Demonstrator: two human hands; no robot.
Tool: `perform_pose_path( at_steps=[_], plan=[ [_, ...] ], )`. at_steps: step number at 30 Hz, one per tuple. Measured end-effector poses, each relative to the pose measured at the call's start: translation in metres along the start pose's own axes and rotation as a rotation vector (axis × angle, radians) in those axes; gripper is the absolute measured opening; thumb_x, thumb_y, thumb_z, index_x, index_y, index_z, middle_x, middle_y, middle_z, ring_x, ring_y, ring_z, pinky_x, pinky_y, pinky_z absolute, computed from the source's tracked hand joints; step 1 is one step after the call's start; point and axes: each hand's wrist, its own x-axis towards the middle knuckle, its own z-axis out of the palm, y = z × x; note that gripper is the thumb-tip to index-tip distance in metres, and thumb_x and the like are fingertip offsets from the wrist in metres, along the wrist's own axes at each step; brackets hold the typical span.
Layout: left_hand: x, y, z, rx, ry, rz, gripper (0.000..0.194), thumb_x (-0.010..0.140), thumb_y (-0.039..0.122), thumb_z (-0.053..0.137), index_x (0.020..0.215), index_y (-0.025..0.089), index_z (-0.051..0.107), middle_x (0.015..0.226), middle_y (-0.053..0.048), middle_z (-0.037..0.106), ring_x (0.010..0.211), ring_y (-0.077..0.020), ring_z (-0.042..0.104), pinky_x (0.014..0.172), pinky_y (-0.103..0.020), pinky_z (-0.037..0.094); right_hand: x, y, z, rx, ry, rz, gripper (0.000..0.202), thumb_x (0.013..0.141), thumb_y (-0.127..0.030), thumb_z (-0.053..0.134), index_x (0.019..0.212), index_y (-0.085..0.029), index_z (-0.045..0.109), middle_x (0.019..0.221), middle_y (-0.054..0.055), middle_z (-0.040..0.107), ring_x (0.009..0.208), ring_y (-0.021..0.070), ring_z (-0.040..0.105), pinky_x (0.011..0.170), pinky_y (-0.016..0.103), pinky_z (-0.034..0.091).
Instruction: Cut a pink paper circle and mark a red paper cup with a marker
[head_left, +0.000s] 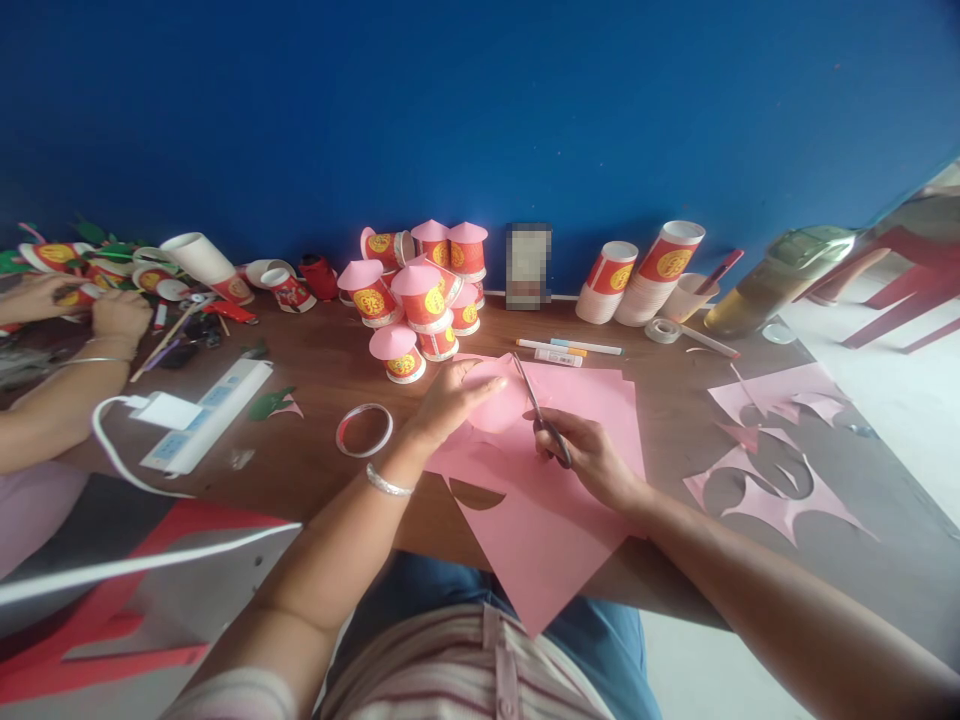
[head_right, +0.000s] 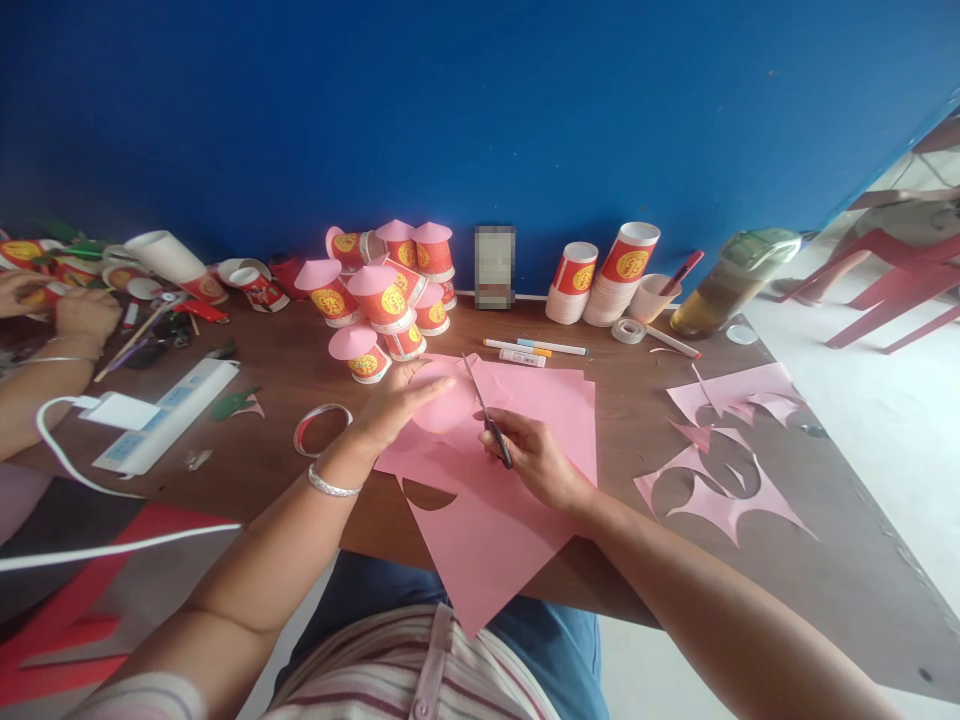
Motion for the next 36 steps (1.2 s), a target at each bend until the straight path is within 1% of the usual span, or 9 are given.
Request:
perform_pose_path(
  at_steps=[3, 8, 15, 18, 21, 24, 28, 33, 36],
  plan=[
    [0.000, 0.000, 0.000, 0.009, 0.005, 0.005, 0.039, 0.080, 0.049, 0.084, 0.099, 0.016, 0.083, 0.101, -0.009, 0.081, 0.101, -0.0283, 0.071, 0.088, -0.036, 0.055, 0.000, 0.000, 0.000, 0.012, 0.001, -0.010, 0.052, 0.096, -0.064, 0.066, 0.117, -0.018, 0.075, 0.075, 0.001, 0.061, 0.069, 0.0159, 0.058, 0.065, 0.032, 0.052],
    [-0.001, 0.001, 0.000, 0.011, 0.026, -0.011, 0.038, 0.079, 0.050, 0.085, 0.094, 0.016, 0.082, 0.097, -0.009, 0.080, 0.096, -0.0274, 0.071, 0.084, -0.035, 0.055, 0.001, 0.000, 0.001, -0.007, 0.000, -0.004, 0.050, 0.097, -0.064, 0.065, 0.115, -0.019, 0.075, 0.074, 0.000, 0.061, 0.068, 0.0159, 0.058, 0.065, 0.032, 0.053],
    [0.000, 0.002, 0.000, -0.001, 0.045, -0.010, 0.036, 0.077, 0.049, 0.086, 0.092, 0.017, 0.081, 0.099, -0.008, 0.080, 0.098, -0.0270, 0.071, 0.088, -0.036, 0.055, 0.001, 0.000, 0.002, 0.016, 0.006, 0.000, 0.050, 0.096, -0.065, 0.066, 0.114, -0.018, 0.074, 0.073, 0.000, 0.060, 0.067, 0.0158, 0.059, 0.064, 0.033, 0.053],
    [-0.002, 0.005, 0.002, -0.054, 0.083, -0.019, 0.034, 0.079, 0.050, 0.085, 0.088, 0.018, 0.078, 0.093, -0.006, 0.077, 0.091, -0.0237, 0.069, 0.084, -0.034, 0.053, 0.003, 0.005, 0.002, 0.015, 0.043, -0.004, 0.050, 0.094, -0.065, 0.069, 0.114, -0.019, 0.073, 0.074, 0.000, 0.062, 0.068, 0.0161, 0.060, 0.063, 0.033, 0.053],
    [-0.003, 0.006, 0.003, -0.059, 0.151, -0.021, 0.034, 0.080, 0.049, 0.082, 0.078, 0.018, 0.071, 0.080, -0.002, 0.070, 0.081, -0.0195, 0.063, 0.077, -0.031, 0.049, 0.006, 0.015, 0.002, 0.052, 0.114, -0.005, 0.053, 0.090, -0.067, 0.074, 0.114, -0.020, 0.069, 0.072, -0.002, 0.061, 0.065, 0.0154, 0.059, 0.062, 0.032, 0.051],
    [-0.002, 0.003, 0.002, -0.054, 0.173, -0.035, 0.035, 0.082, 0.049, 0.081, 0.077, 0.017, 0.068, 0.075, -0.001, 0.065, 0.077, -0.0175, 0.059, 0.074, -0.031, 0.046, 0.012, 0.024, -0.001, 0.074, 0.169, -0.005, 0.056, 0.086, -0.068, 0.076, 0.113, -0.020, 0.067, 0.070, -0.003, 0.061, 0.064, 0.0150, 0.058, 0.063, 0.032, 0.049],
    [0.002, -0.004, 0.001, -0.113, 0.138, -0.043, 0.035, 0.082, 0.050, 0.080, 0.091, 0.016, 0.075, 0.087, -0.003, 0.072, 0.084, -0.0197, 0.064, 0.079, -0.031, 0.050, 0.018, 0.028, -0.004, 0.062, 0.211, 0.023, 0.055, 0.084, -0.068, 0.077, 0.110, -0.020, 0.067, 0.071, -0.003, 0.062, 0.065, 0.0150, 0.057, 0.063, 0.032, 0.049],
    [0.008, -0.011, 0.000, -0.055, 0.103, -0.013, 0.036, 0.078, 0.049, 0.081, 0.094, 0.016, 0.076, 0.102, -0.007, 0.076, 0.100, -0.0241, 0.068, 0.090, -0.033, 0.053, 0.021, 0.025, -0.004, 0.065, 0.230, 0.023, 0.052, 0.084, -0.065, 0.076, 0.108, -0.021, 0.066, 0.073, -0.002, 0.062, 0.066, 0.0150, 0.056, 0.064, 0.032, 0.048],
    [0.011, -0.018, -0.001, 0.017, 0.104, -0.024, 0.036, 0.079, 0.048, 0.079, 0.095, 0.016, 0.076, 0.101, -0.007, 0.076, 0.101, -0.0255, 0.069, 0.091, -0.035, 0.054, 0.021, 0.023, -0.005, 0.044, 0.229, 0.012, 0.051, 0.084, -0.066, 0.075, 0.108, -0.021, 0.066, 0.072, -0.003, 0.062, 0.066, 0.0154, 0.056, 0.065, 0.033, 0.048]
  ],
)
